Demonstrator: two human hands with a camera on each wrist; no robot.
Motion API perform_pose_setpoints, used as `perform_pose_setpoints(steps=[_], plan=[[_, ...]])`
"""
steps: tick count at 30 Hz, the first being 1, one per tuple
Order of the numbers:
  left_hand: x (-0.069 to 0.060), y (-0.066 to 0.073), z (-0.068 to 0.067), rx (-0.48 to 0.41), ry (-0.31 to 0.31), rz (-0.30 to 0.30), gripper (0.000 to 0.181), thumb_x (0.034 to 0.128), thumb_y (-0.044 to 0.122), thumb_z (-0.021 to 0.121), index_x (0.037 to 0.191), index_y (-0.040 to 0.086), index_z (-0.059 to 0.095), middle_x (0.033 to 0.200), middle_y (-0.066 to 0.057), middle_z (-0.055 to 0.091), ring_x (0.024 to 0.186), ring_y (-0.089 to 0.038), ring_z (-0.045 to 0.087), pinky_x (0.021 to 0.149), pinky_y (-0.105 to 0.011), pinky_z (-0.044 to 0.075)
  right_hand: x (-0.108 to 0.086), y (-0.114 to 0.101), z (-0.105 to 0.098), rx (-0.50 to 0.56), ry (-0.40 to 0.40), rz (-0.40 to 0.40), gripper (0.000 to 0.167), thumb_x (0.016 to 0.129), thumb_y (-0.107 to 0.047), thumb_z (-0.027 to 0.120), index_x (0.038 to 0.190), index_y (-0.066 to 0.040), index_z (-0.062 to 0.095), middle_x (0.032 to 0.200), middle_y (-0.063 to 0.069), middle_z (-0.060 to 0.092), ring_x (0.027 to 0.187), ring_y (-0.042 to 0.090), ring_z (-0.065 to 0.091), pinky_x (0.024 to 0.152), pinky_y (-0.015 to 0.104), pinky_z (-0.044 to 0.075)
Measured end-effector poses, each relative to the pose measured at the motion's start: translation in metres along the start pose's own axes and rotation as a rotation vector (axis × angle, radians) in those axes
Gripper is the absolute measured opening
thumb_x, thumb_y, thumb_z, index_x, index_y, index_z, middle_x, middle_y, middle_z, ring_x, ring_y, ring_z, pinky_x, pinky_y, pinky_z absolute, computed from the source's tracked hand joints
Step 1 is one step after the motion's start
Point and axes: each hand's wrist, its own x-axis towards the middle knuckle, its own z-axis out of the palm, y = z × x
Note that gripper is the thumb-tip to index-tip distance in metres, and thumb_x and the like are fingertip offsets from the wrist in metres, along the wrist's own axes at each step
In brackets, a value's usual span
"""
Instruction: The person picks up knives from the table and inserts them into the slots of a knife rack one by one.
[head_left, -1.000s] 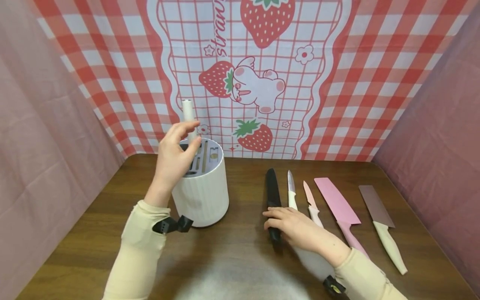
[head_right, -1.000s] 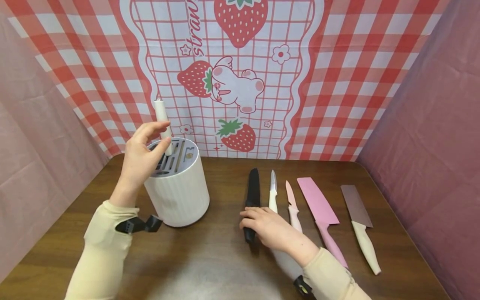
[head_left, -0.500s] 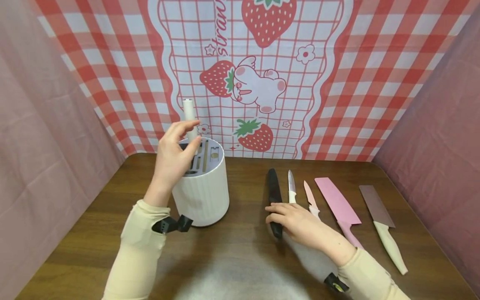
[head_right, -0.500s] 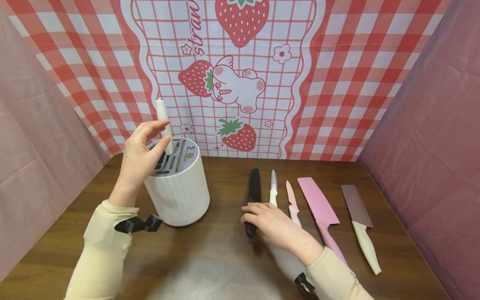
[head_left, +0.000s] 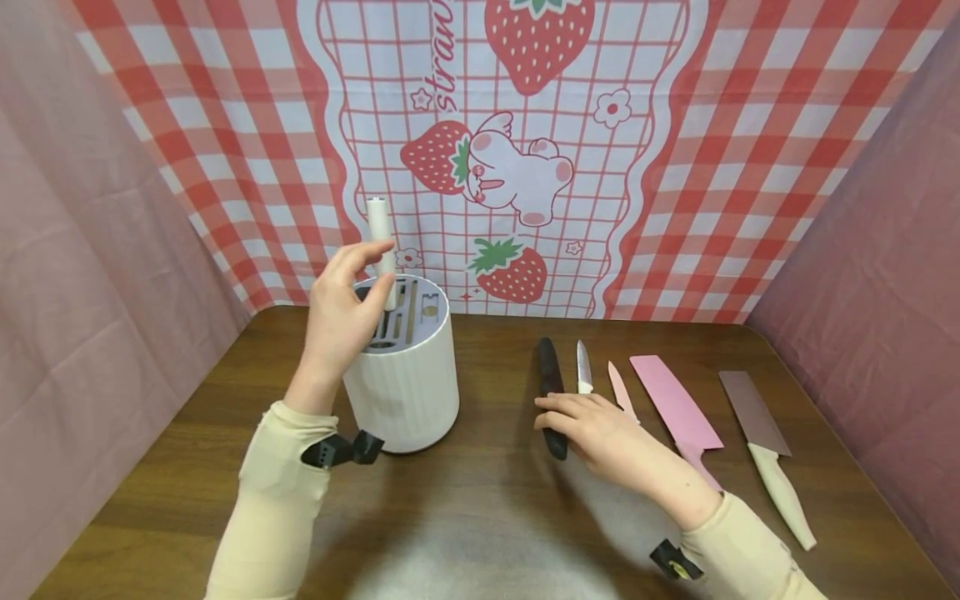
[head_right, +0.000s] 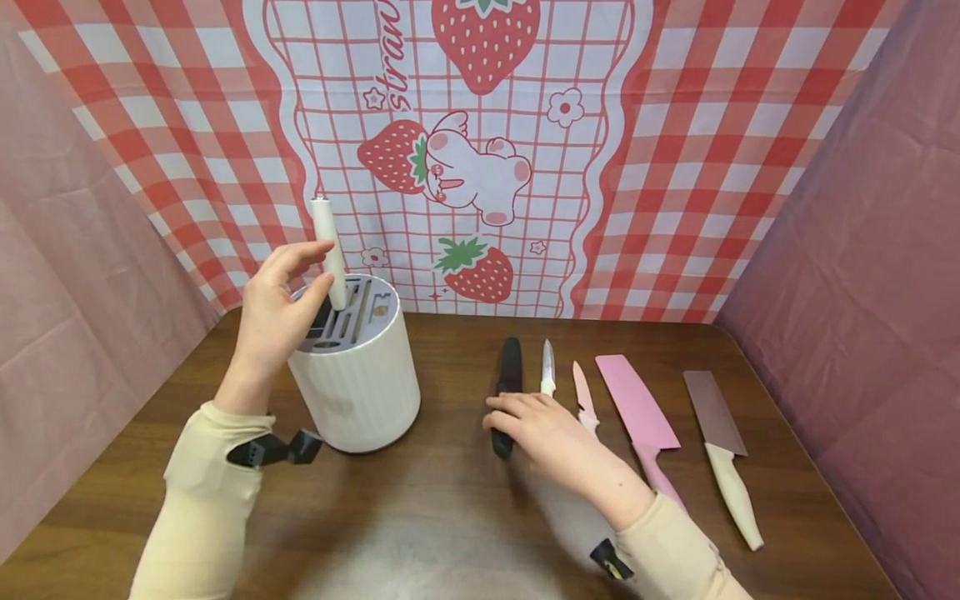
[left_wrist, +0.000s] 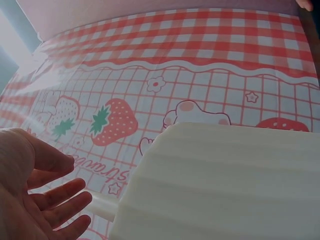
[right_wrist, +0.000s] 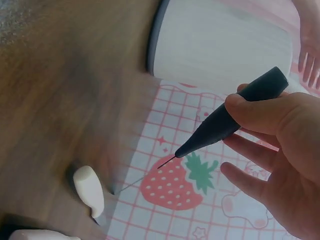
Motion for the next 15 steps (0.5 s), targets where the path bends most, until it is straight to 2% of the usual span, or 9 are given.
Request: perform_pose_setpoints(steps=[4,6,8,13,15], plan=[[0.0,0.0,-0.003,-0.006,0.011,-0.01,0.032,0.0827,0.004,0.062,0.114,0.005,0.061,0.11,-0.012,0.06,0.102,-0.021,0.054,0.09,-0.039,0.043,0.0,0.002,-0.005,-0.011,0.021,0.015,0.045,0.067,0.006,0.068,0.104,-0.017,0.06,0.12,0.005,0.058,0.105,0.023,0.057,0.09,0.045,0.04],[0.001,-0.001,-0.006,-0.009,0.024,-0.02,0.032,0.0826,0.004,0.063,0.114,0.005,0.061,0.11,-0.012,0.06,0.104,-0.021,0.054,0.092,-0.036,0.043,0.0,0.003,-0.007,-0.013,0.03,0.022,0.045,0.068,0.007,0.066,0.106,-0.017,0.06,0.121,0.005,0.057,0.104,0.023,0.057,0.091,0.051,0.037],[0.002,-0.001,-0.008,-0.013,0.034,-0.031,0.032,0.0827,0.004,0.063,0.115,0.005,0.061,0.111,-0.011,0.06,0.105,-0.021,0.054,0.095,-0.035,0.042,0.001,0.005,-0.01,-0.004,0.038,0.027,0.046,0.069,0.007,0.064,0.108,-0.016,0.06,0.122,0.005,0.057,0.104,0.023,0.057,0.09,0.052,0.037],[0.002,-0.002,-0.008,-0.032,0.018,-0.04,0.034,0.0831,0.005,0.062,0.117,0.004,0.059,0.113,-0.011,0.059,0.107,-0.02,0.054,0.095,-0.035,0.042,0.005,0.009,-0.015,0.013,0.066,0.027,0.045,0.07,0.008,0.06,0.111,-0.011,0.059,0.122,0.006,0.056,0.102,0.023,0.057,0.086,0.042,0.043],[0.001,-0.003,-0.006,-0.045,0.011,-0.034,0.035,0.0828,0.004,0.063,0.117,0.003,0.058,0.113,-0.011,0.06,0.106,-0.02,0.054,0.094,-0.035,0.043,0.006,0.01,-0.017,0.012,0.077,0.031,0.045,0.071,0.008,0.058,0.111,-0.01,0.058,0.122,0.007,0.056,0.103,0.023,0.056,0.088,0.042,0.042]])
